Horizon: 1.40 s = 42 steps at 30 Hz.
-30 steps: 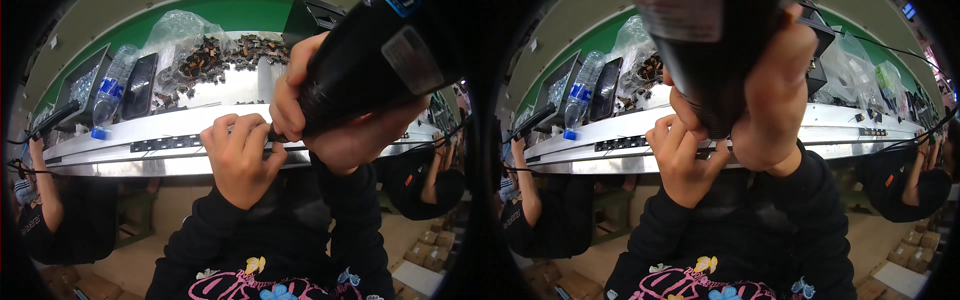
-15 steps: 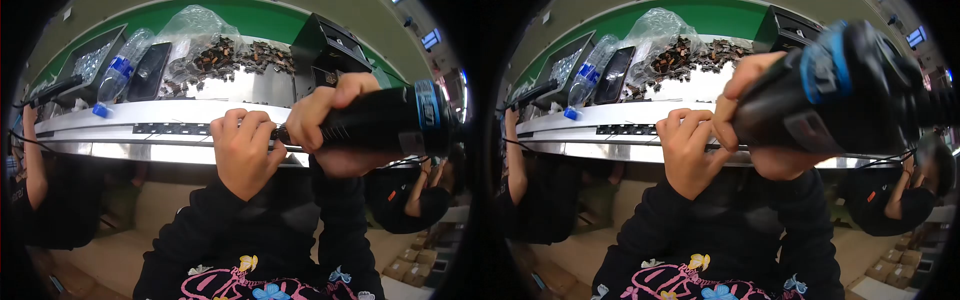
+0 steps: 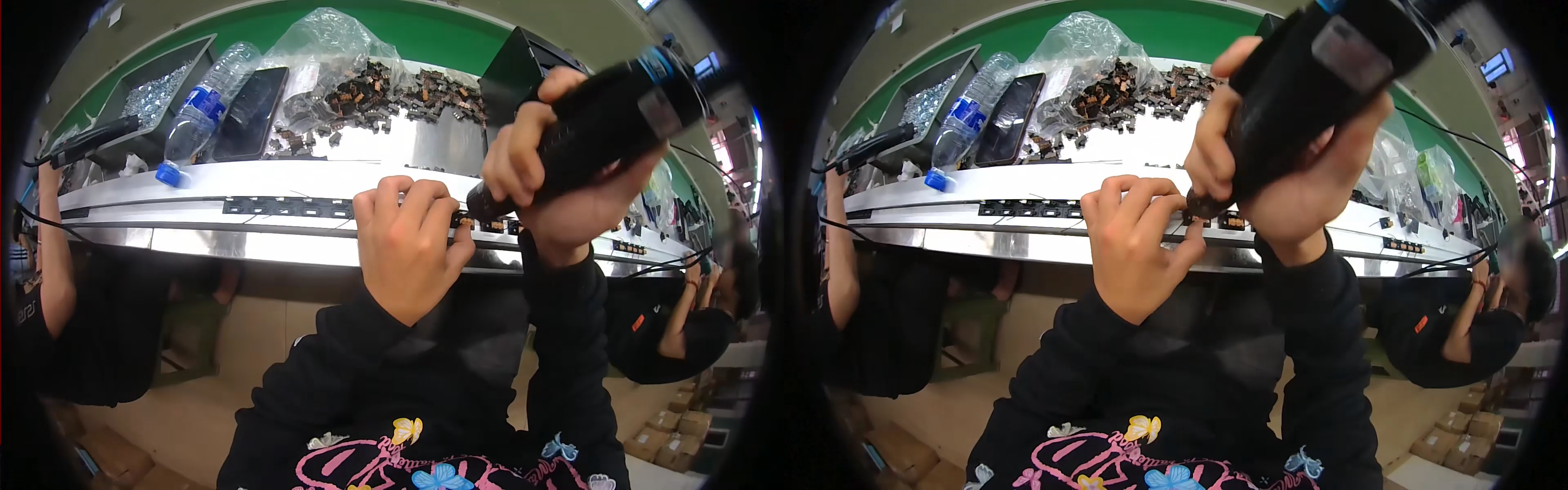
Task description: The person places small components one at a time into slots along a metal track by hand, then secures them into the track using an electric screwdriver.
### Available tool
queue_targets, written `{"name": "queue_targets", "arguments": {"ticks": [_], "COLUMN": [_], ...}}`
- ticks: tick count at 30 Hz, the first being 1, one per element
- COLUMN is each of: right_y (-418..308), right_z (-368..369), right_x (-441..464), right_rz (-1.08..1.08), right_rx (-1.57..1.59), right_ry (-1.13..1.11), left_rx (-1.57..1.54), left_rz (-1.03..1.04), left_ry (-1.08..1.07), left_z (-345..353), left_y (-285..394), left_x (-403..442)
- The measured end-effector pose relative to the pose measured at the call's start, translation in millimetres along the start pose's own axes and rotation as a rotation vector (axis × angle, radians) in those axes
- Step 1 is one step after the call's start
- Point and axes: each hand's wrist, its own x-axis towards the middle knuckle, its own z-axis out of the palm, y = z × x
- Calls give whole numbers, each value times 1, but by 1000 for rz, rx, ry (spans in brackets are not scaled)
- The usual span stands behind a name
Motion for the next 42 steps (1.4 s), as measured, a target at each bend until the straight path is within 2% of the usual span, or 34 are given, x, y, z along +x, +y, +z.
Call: {"name": "queue_targets", "arguments": {"ticks": [12, 18, 20, 22, 26, 29, 31, 32, 34, 36, 38, 42], "right_y": [2, 1, 0, 0, -5, -4, 1, 3, 8, 8, 5, 15], "right_z": [-26, -32, -23, -19, -12, -11, -12, -2, -6, -9, -19, -29], "right_x": [27, 29, 32, 31, 29, 22, 18, 14, 10, 6, 10, 10], "right_rz": [175, 229, 243, 225, 272, 222, 55, 25, -65, -52, -30, -75], "right_rx": [16, 63, 56, 342, 248, 249, 3, 33, 76, 85, -25, 115], "right_ry": [196, 203, 296, 322, 364, 311, -14, 78, -127, -105, -351, -427], "left_rx": [26, 33, 35, 43, 38, 44, 35, 36, 26, 21, 16, 13], "left_rz": [-16, -29, -32, -18, -21, -14, -18, -19, -14, -16, -16, -13], "left_ry": [-30, -34, -37, -36, -32, -21, -36, -35, -30, -41, -52, -59], "left_z": [0, 1, 1, 1, 2, 2, 1, 1, 1, 0, -1, -1], "left_y": [2, 3, 3, 3, 3, 2, 2, 2, 2, 1, 1, 1], "left_x": [4, 4, 5, 5, 5, 4, 5, 5, 4, 4, 4, 3]}}
